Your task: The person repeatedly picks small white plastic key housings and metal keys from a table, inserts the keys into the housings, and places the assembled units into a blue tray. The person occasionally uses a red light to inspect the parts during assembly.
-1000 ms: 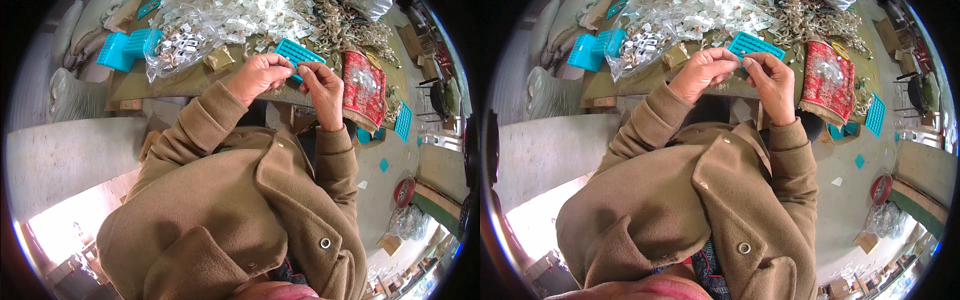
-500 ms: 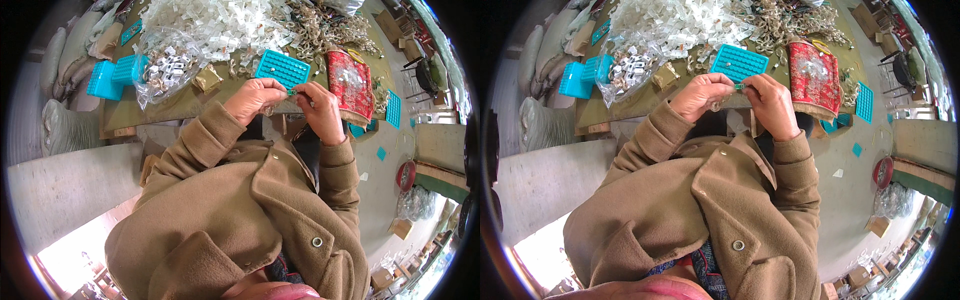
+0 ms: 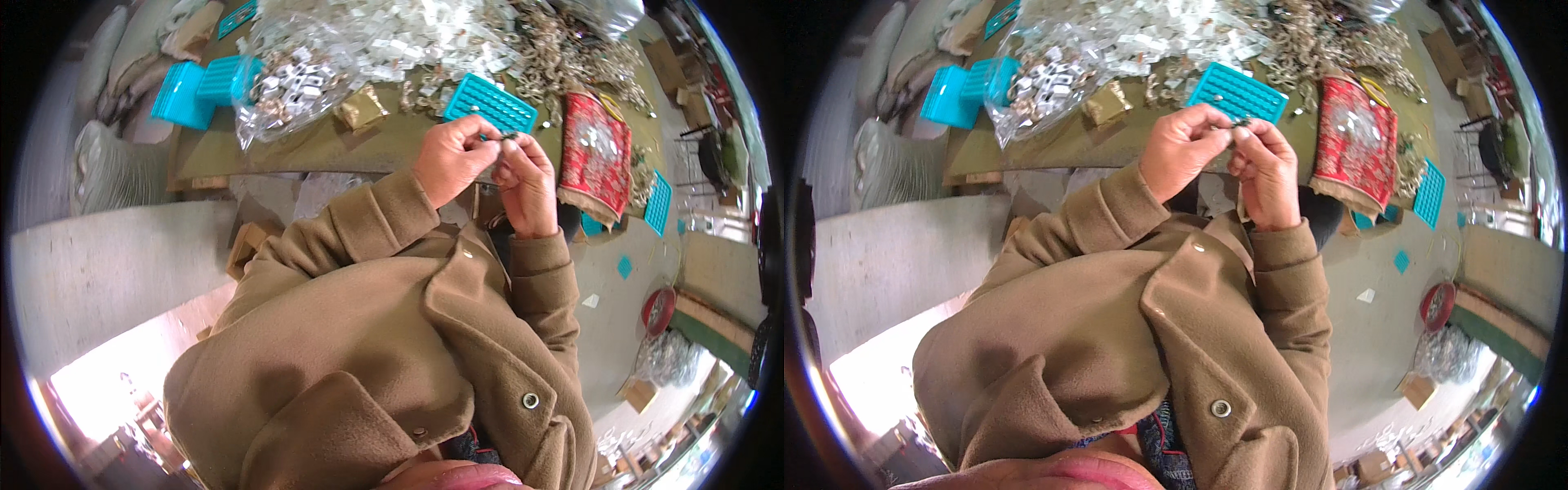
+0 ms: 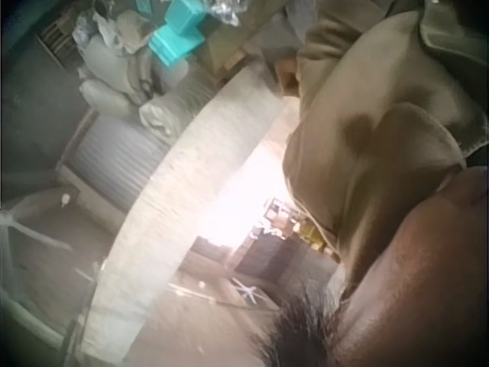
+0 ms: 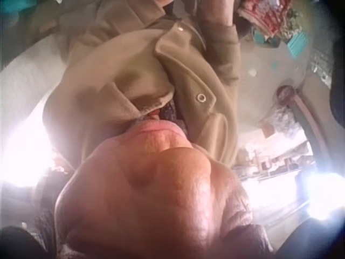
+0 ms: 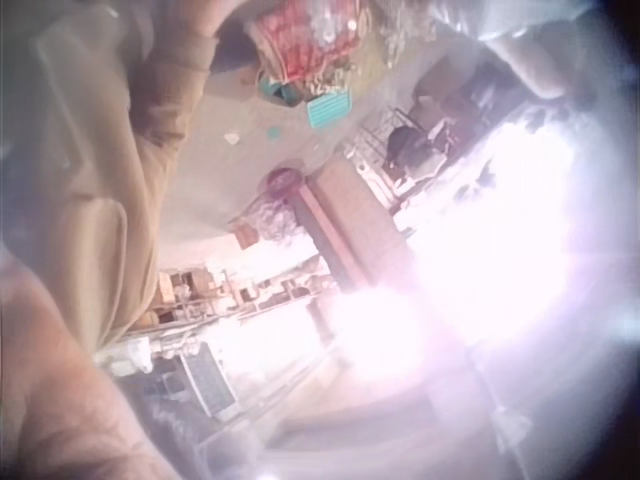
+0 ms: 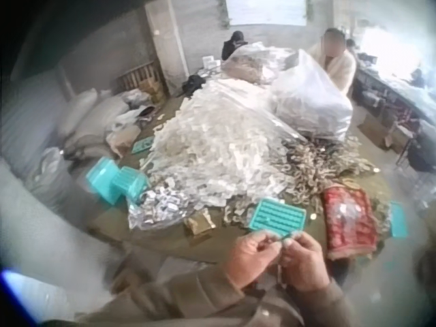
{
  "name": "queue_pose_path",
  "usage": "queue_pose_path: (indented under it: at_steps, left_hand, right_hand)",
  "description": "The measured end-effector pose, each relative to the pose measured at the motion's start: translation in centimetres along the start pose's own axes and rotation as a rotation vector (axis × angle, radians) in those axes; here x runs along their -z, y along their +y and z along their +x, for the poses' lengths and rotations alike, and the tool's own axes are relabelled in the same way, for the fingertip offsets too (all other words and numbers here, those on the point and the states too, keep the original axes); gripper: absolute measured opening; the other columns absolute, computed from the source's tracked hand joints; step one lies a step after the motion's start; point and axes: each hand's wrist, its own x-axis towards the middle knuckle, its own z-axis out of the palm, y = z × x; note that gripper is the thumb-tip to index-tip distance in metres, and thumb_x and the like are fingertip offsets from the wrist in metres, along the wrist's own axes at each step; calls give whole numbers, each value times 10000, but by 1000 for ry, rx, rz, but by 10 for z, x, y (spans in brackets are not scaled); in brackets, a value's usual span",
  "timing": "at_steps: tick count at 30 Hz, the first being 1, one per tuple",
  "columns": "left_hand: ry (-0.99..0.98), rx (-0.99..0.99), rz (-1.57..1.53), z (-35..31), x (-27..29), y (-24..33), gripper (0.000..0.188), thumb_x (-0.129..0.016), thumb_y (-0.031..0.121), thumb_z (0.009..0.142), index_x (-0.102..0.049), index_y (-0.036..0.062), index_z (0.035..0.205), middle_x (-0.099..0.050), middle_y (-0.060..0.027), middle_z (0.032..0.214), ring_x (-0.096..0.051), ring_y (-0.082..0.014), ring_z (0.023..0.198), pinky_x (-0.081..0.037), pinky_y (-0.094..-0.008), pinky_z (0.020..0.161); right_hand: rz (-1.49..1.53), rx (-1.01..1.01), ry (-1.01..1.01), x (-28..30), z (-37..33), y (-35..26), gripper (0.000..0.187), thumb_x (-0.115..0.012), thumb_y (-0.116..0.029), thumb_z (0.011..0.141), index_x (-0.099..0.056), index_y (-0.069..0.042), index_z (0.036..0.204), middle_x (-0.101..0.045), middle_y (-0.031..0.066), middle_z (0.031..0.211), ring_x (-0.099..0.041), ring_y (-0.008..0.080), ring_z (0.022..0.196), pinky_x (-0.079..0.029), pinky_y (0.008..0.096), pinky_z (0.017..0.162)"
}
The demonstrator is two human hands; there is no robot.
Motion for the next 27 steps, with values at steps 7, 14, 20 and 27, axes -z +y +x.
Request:
queue_pose_path:
  at_steps: [7, 14, 20, 27]
  left_hand:
    - [3, 269, -66, 1, 21, 14, 27, -665, 30, 857, -688, 43, 859, -651, 16, 795, -575, -49, 723, -485, -233, 639]
    - [-228, 230, 290, 10, 53, 20, 142, -683, 124, 895, -734, 73, 1017, -697, -16, 803, -603, -61, 628, -509, -249, 583]
    - [124, -162, 1210, 104, 133, 40, 267, -635, 212, 885, -731, 126, 1119, -716, -109, 906, -688, -249, 802, -541, -366, 780]
    - [-14, -117, 1628, 141, 155, 19, 317, -668, 192, 839, -663, 137, 1152, -657, -106, 1051, -620, -340, 1007, -505, -412, 891]
  right_hand:
    - [-17, 28, -40, -10, -3, 2, 51, -587, -38, 966, -579, -80, 995, -624, 20, 920, -615, 93, 709, -550, 227, 614]
    - [-15, 86, 16, -7, 0, -9, 48, -568, -43, 976, -561, -83, 1001, -617, 37, 916, -617, 116, 740, -541, 245, 650]
    - [-175, 120, -35, -5, 4, 2, 64, -590, -47, 956, -539, -85, 957, -531, -18, 782, -491, 61, 601, -399, 205, 524]
    - [-250, 148, -77, -2, 4, 2, 76, -603, -53, 953, -530, -72, 943, -518, -19, 768, -475, 56, 583, -382, 205, 510]
